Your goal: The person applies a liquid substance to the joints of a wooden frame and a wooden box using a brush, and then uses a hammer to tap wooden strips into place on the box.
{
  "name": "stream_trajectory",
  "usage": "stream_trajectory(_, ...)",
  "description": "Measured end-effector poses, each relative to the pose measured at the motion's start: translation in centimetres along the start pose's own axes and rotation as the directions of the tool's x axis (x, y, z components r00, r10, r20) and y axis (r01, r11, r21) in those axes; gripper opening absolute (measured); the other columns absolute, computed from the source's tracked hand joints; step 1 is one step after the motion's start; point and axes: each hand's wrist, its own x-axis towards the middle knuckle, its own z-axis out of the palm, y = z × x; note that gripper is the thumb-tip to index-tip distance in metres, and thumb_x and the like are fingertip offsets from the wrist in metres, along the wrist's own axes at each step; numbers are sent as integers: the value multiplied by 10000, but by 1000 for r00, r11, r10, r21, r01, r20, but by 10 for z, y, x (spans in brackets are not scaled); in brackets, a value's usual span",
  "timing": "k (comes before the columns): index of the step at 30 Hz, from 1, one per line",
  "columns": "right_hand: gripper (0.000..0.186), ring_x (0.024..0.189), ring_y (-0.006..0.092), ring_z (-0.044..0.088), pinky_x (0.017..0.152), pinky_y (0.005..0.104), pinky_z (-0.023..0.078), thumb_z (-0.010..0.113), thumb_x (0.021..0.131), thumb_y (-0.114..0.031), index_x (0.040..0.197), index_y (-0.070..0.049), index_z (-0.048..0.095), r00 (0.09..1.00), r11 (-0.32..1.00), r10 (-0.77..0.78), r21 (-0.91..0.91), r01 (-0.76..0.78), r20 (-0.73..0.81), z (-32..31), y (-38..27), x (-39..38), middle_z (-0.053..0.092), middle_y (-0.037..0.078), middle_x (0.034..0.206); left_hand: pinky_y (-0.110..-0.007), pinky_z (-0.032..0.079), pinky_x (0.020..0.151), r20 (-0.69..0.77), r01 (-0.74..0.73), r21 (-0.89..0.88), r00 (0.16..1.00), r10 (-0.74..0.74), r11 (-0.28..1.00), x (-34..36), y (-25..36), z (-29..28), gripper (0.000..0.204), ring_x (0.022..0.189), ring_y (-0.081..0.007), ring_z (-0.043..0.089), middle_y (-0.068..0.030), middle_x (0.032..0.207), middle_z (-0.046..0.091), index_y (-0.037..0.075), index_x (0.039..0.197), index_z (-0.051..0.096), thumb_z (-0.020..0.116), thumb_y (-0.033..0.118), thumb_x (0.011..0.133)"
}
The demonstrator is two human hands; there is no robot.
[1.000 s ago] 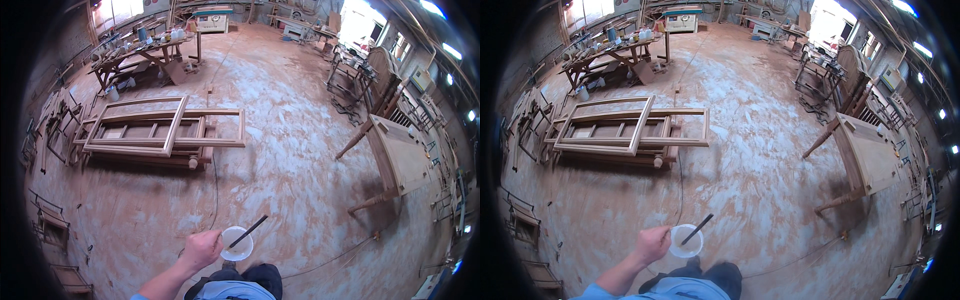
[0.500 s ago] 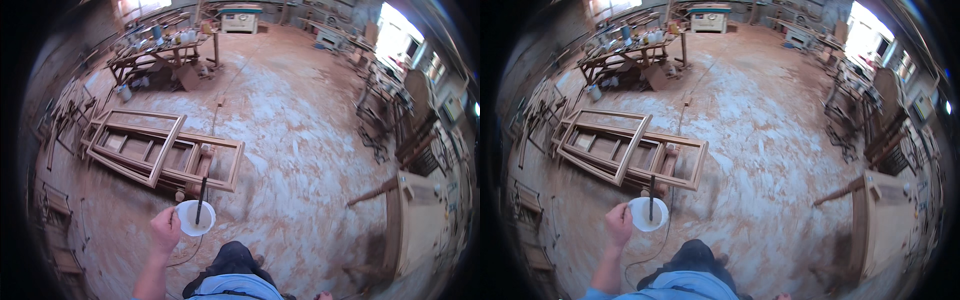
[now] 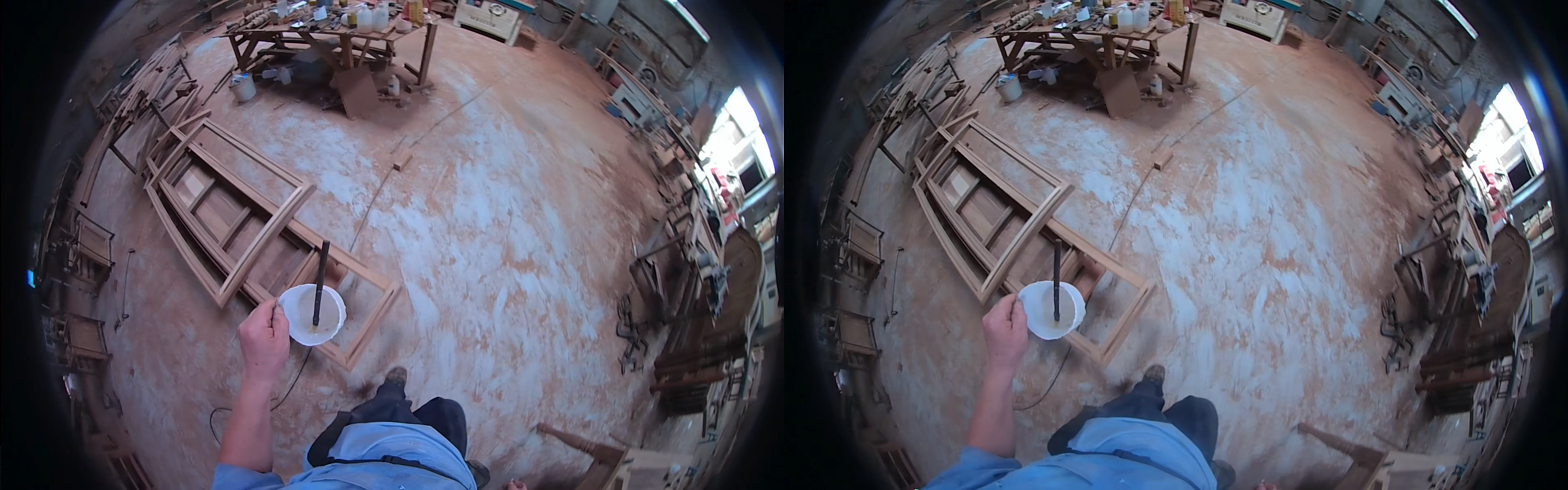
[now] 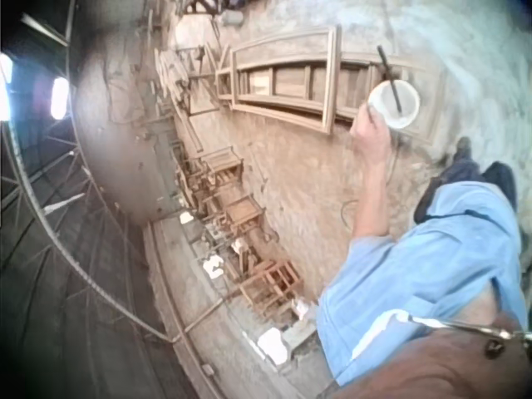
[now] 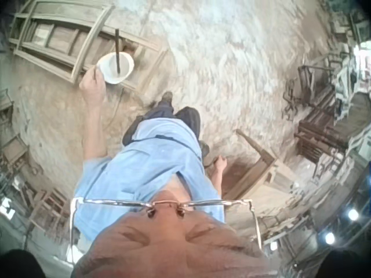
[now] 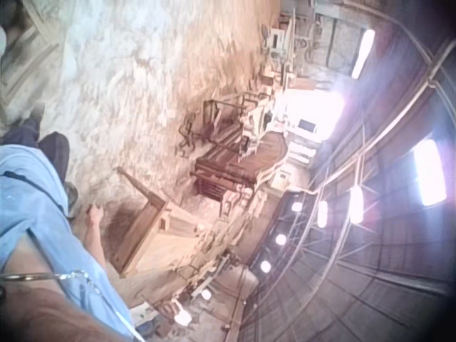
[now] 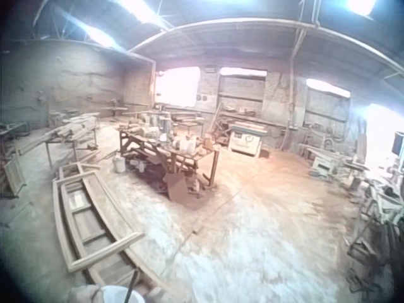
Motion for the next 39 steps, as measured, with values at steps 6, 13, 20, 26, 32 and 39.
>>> stream_trajectory(6, 208, 637, 198, 546, 518, 365, 432, 581, 860, -146, 982, 2, 662, 991, 985, -119, -115, 125, 61, 39, -115, 141, 615, 73, 737, -344, 499, 607, -187, 93, 14, 978, -89, 996, 93, 36, 87, 146, 644, -259, 649, -189, 750, 644, -47, 967, 660, 586, 53, 890)
stream_trajectory(13, 271, 602, 156, 530, 506, 349, 446, 513, 934, -239, 1006, -5, 628, 938, 967, -181, -119, 224, 297, 119, -407, 310, 574, 63, 688, -349, 494, 606, -372, 316, 99, 891, -260, 943, 171, 78, 156, 155, 641, -257, 643, -182, 729, 635, -51, 963, 661, 573, 57, 895)
stream_trajectory(20, 259, 624, 158, 529, 532, 321, 498, 530, 904, -162, 1099, -4, 597, 808, 845, -404, -165, 509, 428, 274, -714, 367, 557, 66, 768, -376, 511, 627, -504, 427, 171, 812, -294, 888, 225, 86, 186, 151, 698, -300, 678, -210, 778, 659, -34, 951, 675, 584, 57, 872)
stream_trajectory(26, 300, 696, 190, 592, 564, 341, 535, 505, 863, -92, 1129, 19, 589, 751, 776, -416, -230, 588, 513, 413, -829, 331, 604, 110, 833, -436, 504, 598, -555, 521, 211, 760, -338, 827, 310, 42, 214, 111, 696, -378, 648, -209, 740, 628, -5, 892, 658, 583, 53, 835)
stream_trajectory(32, 293, 580, 203, 546, 489, 363, 487, 486, 860, -148, 1078, 3, 611, 729, 666, -243, -436, 605, 640, 524, -874, 284, 577, 86, 740, -457, 519, 599, -574, 564, 190, 728, -375, 804, 410, -5, 222, 129, 695, -391, 650, -209, 765, 645, 8, 909, 663, 586, 72, 829)
stream_trajectory(39, 220, 551, 175, 516, 445, 346, 444, 469, 865, -134, 1004, -20, 595, 652, 612, -220, -418, 671, 726, 727, -976, 242, 532, 58, 690, -454, 528, 601, -607, 600, 187, 693, -389, 778, 543, -70, 226, 142, 705, -390, 661, -207, 770, 658, 5, 926, 670, 600, 73, 823)
